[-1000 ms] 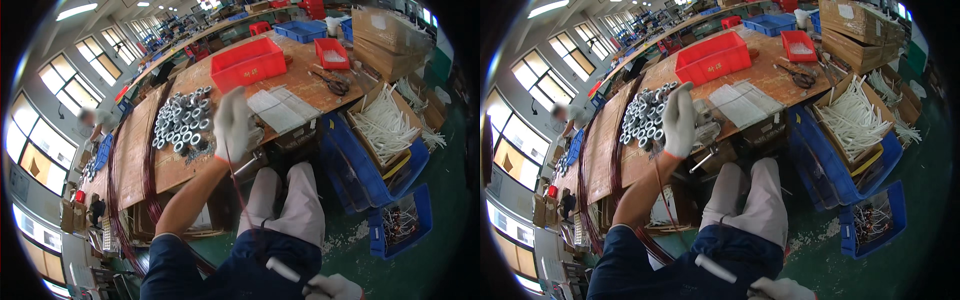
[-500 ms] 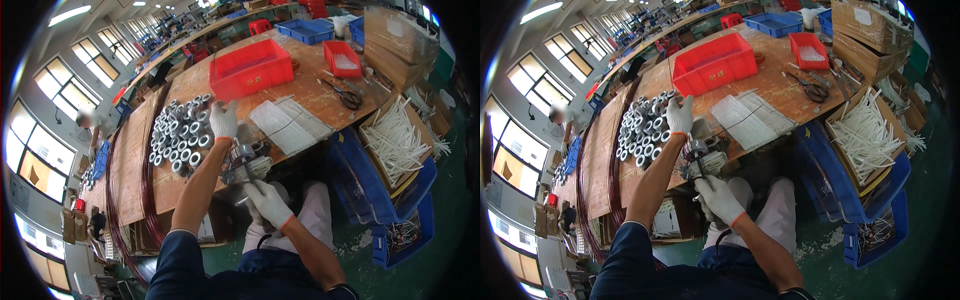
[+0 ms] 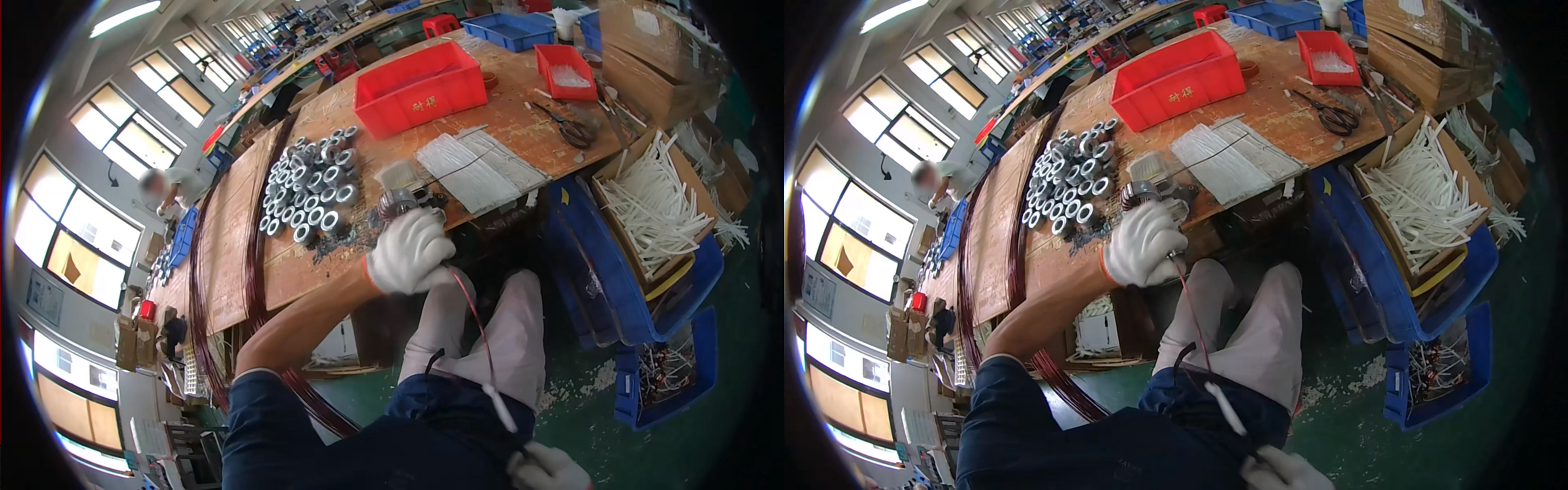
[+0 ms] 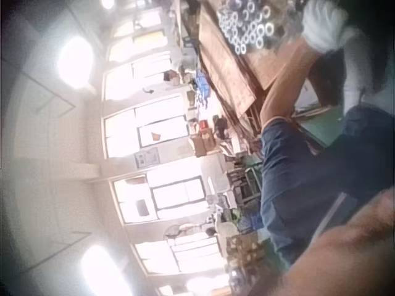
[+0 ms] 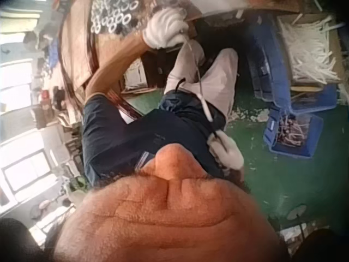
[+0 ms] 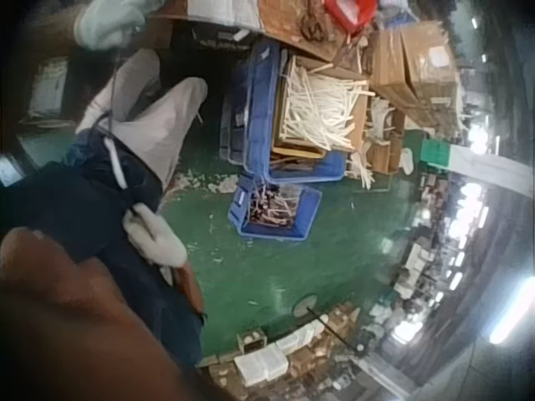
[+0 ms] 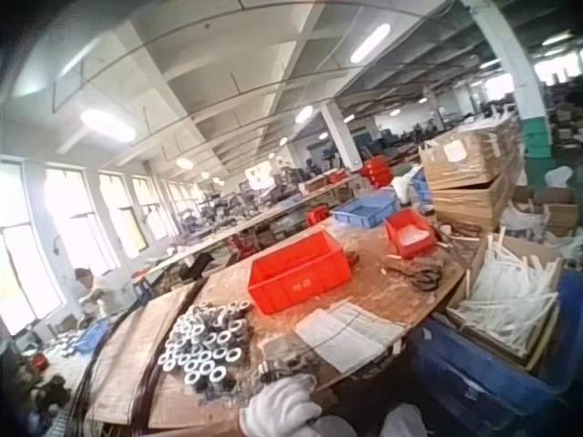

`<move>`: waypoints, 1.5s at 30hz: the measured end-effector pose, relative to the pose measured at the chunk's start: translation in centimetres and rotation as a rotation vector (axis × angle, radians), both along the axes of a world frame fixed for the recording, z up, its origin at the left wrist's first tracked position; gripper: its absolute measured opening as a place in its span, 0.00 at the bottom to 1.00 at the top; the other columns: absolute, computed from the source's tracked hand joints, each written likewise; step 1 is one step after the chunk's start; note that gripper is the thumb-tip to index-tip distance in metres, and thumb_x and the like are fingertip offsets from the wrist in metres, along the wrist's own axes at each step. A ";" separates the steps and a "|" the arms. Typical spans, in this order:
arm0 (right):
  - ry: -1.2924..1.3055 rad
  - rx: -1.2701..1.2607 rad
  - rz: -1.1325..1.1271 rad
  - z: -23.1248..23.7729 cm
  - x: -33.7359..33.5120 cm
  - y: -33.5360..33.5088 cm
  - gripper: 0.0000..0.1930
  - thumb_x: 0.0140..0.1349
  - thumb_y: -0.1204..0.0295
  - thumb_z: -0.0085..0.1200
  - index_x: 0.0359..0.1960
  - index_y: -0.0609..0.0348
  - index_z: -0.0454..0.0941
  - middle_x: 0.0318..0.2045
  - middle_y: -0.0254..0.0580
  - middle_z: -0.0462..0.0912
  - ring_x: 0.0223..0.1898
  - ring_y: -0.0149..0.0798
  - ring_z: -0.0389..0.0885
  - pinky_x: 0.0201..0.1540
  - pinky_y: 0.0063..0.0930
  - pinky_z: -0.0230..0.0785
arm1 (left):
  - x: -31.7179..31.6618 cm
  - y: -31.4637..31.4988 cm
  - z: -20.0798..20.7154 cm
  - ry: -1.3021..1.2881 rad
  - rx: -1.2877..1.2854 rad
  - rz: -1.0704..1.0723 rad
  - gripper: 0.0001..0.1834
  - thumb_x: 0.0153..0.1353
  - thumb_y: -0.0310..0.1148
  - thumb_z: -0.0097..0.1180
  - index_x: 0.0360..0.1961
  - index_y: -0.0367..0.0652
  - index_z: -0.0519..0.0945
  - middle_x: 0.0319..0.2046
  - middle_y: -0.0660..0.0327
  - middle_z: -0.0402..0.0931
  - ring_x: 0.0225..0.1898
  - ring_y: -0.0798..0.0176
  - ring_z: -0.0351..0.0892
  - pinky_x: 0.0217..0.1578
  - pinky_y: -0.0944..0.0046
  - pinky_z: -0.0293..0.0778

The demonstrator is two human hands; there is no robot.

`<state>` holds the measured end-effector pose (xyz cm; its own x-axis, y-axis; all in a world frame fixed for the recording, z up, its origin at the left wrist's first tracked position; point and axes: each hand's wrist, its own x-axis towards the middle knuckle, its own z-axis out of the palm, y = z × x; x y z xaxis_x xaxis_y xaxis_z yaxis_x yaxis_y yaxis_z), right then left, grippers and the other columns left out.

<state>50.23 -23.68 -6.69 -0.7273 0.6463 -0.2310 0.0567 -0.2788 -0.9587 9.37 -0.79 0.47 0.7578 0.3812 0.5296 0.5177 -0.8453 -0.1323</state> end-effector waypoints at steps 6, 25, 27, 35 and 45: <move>0.037 -0.434 -0.320 0.5 -4.6 5.1 0.11 0.77 0.67 0.53 0.40 0.63 0.78 0.16 0.36 0.74 0.11 0.30 0.69 0.13 0.28 0.59 | 2.3 9.0 5.4 -0.758 -0.213 0.494 0.21 0.82 0.39 0.45 0.36 0.34 0.78 0.26 0.54 0.79 0.32 0.63 0.80 0.35 0.59 0.76; 1.159 -1.162 0.588 -11.1 -24.0 15.8 0.17 0.82 0.58 0.46 0.53 0.59 0.77 0.25 0.31 0.75 0.21 0.31 0.72 0.24 0.30 0.66 | -7.6 9.6 -0.2 -0.600 -0.298 0.782 0.35 0.80 0.56 0.39 0.55 0.33 0.86 0.42 0.47 0.82 0.42 0.50 0.81 0.49 0.51 0.76; 0.653 -0.836 0.336 -8.3 -20.2 12.7 0.16 0.81 0.60 0.48 0.54 0.61 0.79 0.29 0.35 0.80 0.31 0.32 0.79 0.36 0.30 0.73 | -6.5 5.9 0.6 -0.209 0.037 0.537 0.34 0.80 0.55 0.39 0.55 0.35 0.85 0.42 0.48 0.79 0.43 0.44 0.79 0.51 0.44 0.76; 0.049 -0.685 -0.027 -1.2 0.5 2.3 0.14 0.83 0.59 0.45 0.42 0.52 0.75 0.16 0.25 0.65 0.12 0.22 0.57 0.15 0.21 0.49 | 3.0 4.3 2.6 0.420 -0.163 -0.070 0.15 0.57 0.40 0.66 0.21 0.48 0.73 0.26 0.59 0.76 0.25 0.51 0.78 0.24 0.52 0.73; 0.314 -0.284 -0.112 -1.9 -25.3 17.1 0.16 0.80 0.58 0.51 0.40 0.58 0.77 0.23 0.35 0.77 0.20 0.30 0.75 0.18 0.31 0.64 | -5.9 18.1 1.9 -0.592 -0.141 0.894 0.25 0.78 0.46 0.49 0.44 0.30 0.84 0.33 0.40 0.84 0.37 0.49 0.88 0.44 0.51 0.78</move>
<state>24.89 -6.60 -8.63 -0.7199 0.6675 -0.1900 -0.2708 -0.5222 -0.8087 3.50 17.27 2.40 -0.1869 0.7551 0.6284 0.9043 -0.1176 0.4103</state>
